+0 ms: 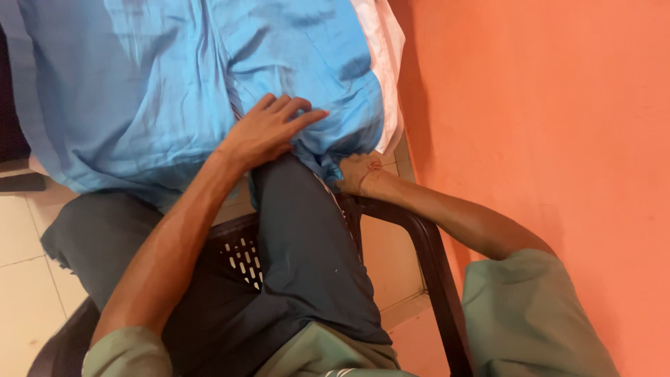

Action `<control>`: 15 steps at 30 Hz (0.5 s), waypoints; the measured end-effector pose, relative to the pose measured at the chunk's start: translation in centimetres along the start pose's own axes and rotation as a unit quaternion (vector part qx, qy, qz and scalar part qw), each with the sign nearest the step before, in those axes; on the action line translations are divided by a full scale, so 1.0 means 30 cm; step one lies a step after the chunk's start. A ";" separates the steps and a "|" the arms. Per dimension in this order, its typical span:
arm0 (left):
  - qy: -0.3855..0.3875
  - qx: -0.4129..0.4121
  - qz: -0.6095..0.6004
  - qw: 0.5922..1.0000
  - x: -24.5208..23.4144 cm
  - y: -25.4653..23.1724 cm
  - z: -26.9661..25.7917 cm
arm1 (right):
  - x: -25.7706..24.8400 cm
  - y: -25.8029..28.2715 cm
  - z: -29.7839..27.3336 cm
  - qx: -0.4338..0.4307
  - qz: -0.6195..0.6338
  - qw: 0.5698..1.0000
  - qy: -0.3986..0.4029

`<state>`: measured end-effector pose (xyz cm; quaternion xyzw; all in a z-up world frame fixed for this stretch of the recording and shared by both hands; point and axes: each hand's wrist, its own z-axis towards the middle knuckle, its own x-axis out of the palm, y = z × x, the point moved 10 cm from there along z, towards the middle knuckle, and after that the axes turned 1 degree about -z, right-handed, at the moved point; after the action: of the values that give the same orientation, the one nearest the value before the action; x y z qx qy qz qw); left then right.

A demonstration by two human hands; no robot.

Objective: The person folds a striped garment, a blue pair of shorts, and a dark blue garment, smoothing each one by hand before placing them into a suitcase.

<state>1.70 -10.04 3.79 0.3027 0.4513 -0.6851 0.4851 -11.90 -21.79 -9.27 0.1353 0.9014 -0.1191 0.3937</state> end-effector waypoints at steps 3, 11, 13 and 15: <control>0.013 -0.021 -0.007 1.000 -0.011 0.007 0.010 | -0.073 0.019 -0.045 -0.019 0.094 0.995 -0.034; 0.017 -0.087 0.070 0.994 -0.001 0.043 0.016 | 0.145 0.134 0.190 -0.228 0.221 0.948 0.030; 0.034 -0.114 -0.018 0.993 0.007 0.080 0.011 | 0.209 0.136 0.240 -0.192 0.177 0.961 0.096; 0.041 -0.100 -0.100 0.989 0.005 0.097 0.014 | 0.240 0.128 0.284 -0.143 0.126 0.973 0.127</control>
<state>4.39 -10.83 2.87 0.2332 0.5653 -0.6687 0.4230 -9.53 -19.87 -20.66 0.2043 0.9275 0.0797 0.3028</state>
